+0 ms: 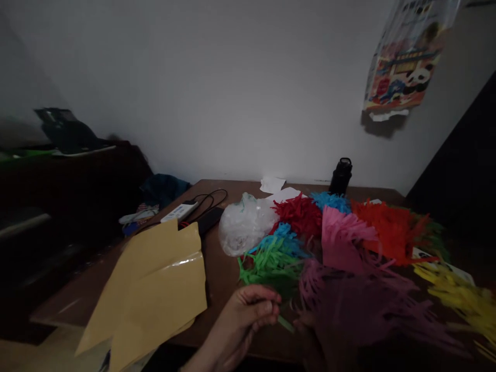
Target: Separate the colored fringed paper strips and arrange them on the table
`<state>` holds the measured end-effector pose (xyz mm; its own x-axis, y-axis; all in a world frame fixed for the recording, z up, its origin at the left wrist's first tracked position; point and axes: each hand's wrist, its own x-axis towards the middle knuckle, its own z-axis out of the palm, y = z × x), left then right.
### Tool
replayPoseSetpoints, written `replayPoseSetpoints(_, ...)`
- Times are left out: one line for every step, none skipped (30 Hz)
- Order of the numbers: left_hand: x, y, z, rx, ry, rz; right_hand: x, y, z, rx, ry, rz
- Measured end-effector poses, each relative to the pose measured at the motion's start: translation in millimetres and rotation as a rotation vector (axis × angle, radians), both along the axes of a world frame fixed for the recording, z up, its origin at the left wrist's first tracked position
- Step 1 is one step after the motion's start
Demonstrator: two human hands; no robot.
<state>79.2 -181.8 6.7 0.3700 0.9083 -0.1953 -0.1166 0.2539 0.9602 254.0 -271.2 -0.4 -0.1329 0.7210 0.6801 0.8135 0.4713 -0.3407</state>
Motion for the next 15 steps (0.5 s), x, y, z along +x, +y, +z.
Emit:
replayPoseSetpoints(6, -14, -1.3, -0.101, -0.121, 0.009, 0, -2, -1.6, -0.013, 0.006, -0.007)
replayPoseSetpoints(11, -24, -3.0, -0.182, -0.225, 0.020, 0, -3, -3.1, -0.026, 0.010, -0.014)
replayPoseSetpoints(15, -31, -5.1, -0.226, -0.294, 0.027, 0, -5, -4.4, -0.039, 0.013, -0.019)
replayPoseSetpoints(19, -36, -7.7, -0.229, -0.322, 0.033, 0, -7, -5.3, -0.050, 0.014, -0.023)
replayPoseSetpoints(22, -39, -10.6, -0.214, -0.330, 0.039, 0, -9, -6.0, -0.061, 0.015, -0.025)
replayPoseSetpoints(24, -40, -13.5, -0.190, -0.331, 0.043, 0, -11, -6.4, -0.070, 0.015, -0.028)
replayPoseSetpoints(25, -41, -16.1, -0.159, -0.326, 0.037, 1, -12, -6.5, -0.077, 0.016, -0.029)
replayPoseSetpoints(25, -41, -17.9, -0.122, -0.312, 0.030, 1, -13, -6.5, -0.082, 0.017, -0.031)
replayPoseSetpoints(25, -41, -18.6, -0.077, -0.286, 0.027, 1, -13, -6.3, -0.084, 0.018, -0.033)
replayPoseSetpoints(24, -42, -18.2, -0.029, -0.247, 0.028, 2, -13, -6.1, -0.085, 0.020, -0.034)
replayPoseSetpoints(24, -43, -16.7, 0.024, -0.199, 0.030, 2, -13, -5.9, -0.085, 0.021, -0.033)
replayPoseSetpoints(23, -44, -14.5, 0.081, -0.145, 0.036, 2, -12, -5.7, -0.077, 0.023, -0.029)
replayPoseSetpoints(22, -45, -11.7, 0.144, -0.090, 0.040, 2, -11, -5.3, -0.051, 0.019, -0.023)
replayPoseSetpoints(21, -46, -9.0, 0.214, -0.040, 0.036, 3, -10, -4.8, -0.009, 0.007, -0.018)
replayPoseSetpoints(21, -47, -6.5, 0.289, 0.003, 0.020, 3, -9, -4.1, 0.041, -0.014, -0.013)
